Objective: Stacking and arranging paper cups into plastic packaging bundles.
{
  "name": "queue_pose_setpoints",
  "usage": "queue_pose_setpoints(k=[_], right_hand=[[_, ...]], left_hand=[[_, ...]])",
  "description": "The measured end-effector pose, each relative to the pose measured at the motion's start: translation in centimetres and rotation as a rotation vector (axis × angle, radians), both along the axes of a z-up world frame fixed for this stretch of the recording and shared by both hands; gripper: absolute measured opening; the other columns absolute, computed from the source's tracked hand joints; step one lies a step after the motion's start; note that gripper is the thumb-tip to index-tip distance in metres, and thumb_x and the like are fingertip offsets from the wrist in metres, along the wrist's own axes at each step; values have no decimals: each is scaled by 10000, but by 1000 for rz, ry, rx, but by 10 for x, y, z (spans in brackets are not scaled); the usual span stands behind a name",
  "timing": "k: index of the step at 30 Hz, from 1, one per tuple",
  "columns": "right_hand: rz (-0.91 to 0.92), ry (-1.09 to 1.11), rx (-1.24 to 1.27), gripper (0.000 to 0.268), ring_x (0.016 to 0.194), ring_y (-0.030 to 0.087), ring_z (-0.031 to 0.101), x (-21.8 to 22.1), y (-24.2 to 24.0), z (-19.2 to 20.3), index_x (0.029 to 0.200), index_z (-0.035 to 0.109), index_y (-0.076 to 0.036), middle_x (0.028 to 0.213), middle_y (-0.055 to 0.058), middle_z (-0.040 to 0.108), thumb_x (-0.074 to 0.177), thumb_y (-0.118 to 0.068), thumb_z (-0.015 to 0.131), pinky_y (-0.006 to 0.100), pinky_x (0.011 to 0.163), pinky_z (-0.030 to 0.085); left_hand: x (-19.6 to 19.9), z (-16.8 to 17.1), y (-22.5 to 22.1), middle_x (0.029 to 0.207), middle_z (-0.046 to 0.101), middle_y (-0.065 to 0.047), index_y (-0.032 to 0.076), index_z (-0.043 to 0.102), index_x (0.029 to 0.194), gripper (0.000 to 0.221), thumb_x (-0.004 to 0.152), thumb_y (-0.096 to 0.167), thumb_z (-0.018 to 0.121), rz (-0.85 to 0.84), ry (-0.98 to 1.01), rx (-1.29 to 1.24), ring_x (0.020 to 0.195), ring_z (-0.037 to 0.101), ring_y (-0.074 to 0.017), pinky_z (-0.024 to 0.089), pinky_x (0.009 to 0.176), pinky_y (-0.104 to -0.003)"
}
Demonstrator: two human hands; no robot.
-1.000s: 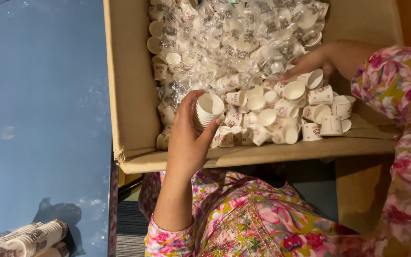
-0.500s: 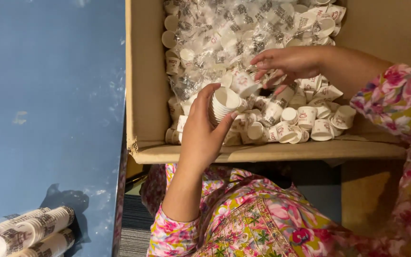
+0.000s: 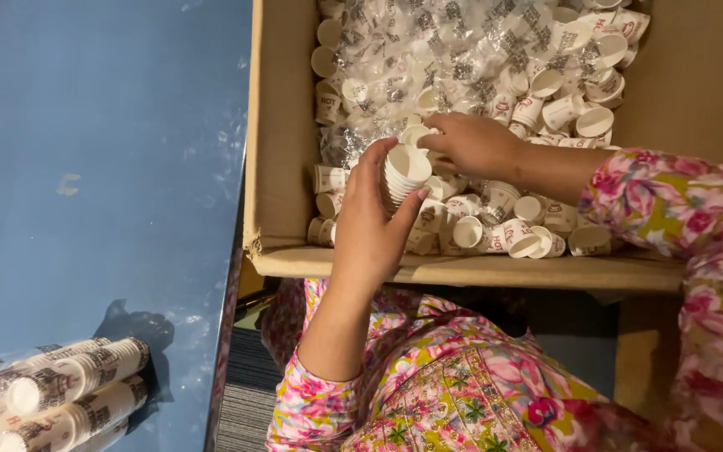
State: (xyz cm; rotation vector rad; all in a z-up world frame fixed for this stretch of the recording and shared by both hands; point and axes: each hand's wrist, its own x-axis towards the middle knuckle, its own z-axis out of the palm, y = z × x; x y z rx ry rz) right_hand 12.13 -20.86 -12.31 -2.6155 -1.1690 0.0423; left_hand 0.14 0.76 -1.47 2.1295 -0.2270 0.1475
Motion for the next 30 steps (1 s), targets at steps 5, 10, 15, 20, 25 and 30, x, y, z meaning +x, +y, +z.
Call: queue_pose_setpoints(k=[5, 10, 15, 20, 25, 30], right_hand=[[-74, -48, 68, 214, 1115, 302, 665, 5, -7, 29, 1129, 698, -75, 1175, 129, 684, 971, -217, 669, 421, 933, 560], [-77, -13, 480, 201, 1127, 332, 667, -29, -15, 96, 1194, 649, -19, 1185, 170, 675, 1088, -176, 584, 448, 976, 540], [210, -29, 393, 292, 1122, 386, 648, -42, 1, 110, 1230, 636, -9, 1256, 199, 651, 989, -172, 610, 476, 942, 528], [55, 171, 267, 354, 1216, 330, 617, -24, -9, 81, 1267, 619, -52, 1375, 157, 598, 928, -148, 596, 439, 979, 519], [39, 24, -344, 326, 1337, 297, 500, -15, -18, -8, 1118, 718, -127, 1463, 109, 534, 795, -154, 676, 444, 1072, 446], [18, 8, -301, 298, 1228, 283, 597, 9, -24, -29, 1148, 732, -73, 1365, 102, 632, 858, -101, 671, 435, 1057, 477]], left_hand=[[0, -2, 1, 1392, 603, -205, 64, 465, 1444, 650, 885, 172, 780, 10, -28, 40, 1302, 581, -389, 470, 1072, -433], [-2, 5, 0, 1413, 555, -270, 46, 308, 1513, 755, 940, 210, 771, 38, 49, -33, 1288, 593, -401, 487, 1055, -430], [-3, 10, 1, 1387, 561, -225, 86, 196, 1605, 859, 934, 203, 718, -64, 156, -286, 1259, 633, -353, 507, 1062, -413], [-3, 3, 2, 1504, 528, -204, 88, 413, 1538, 648, 969, 140, 718, -85, -24, -86, 1407, 528, -370, 439, 1159, -420], [-2, 3, 1, 1477, 542, -199, 89, 439, 1502, 621, 958, 150, 732, -30, -10, -22, 1382, 521, -381, 427, 1143, -427], [-2, 9, -1, 1393, 590, -177, 118, 464, 1503, 645, 921, 162, 742, -37, 79, -15, 1301, 583, -352, 466, 1100, -406]])
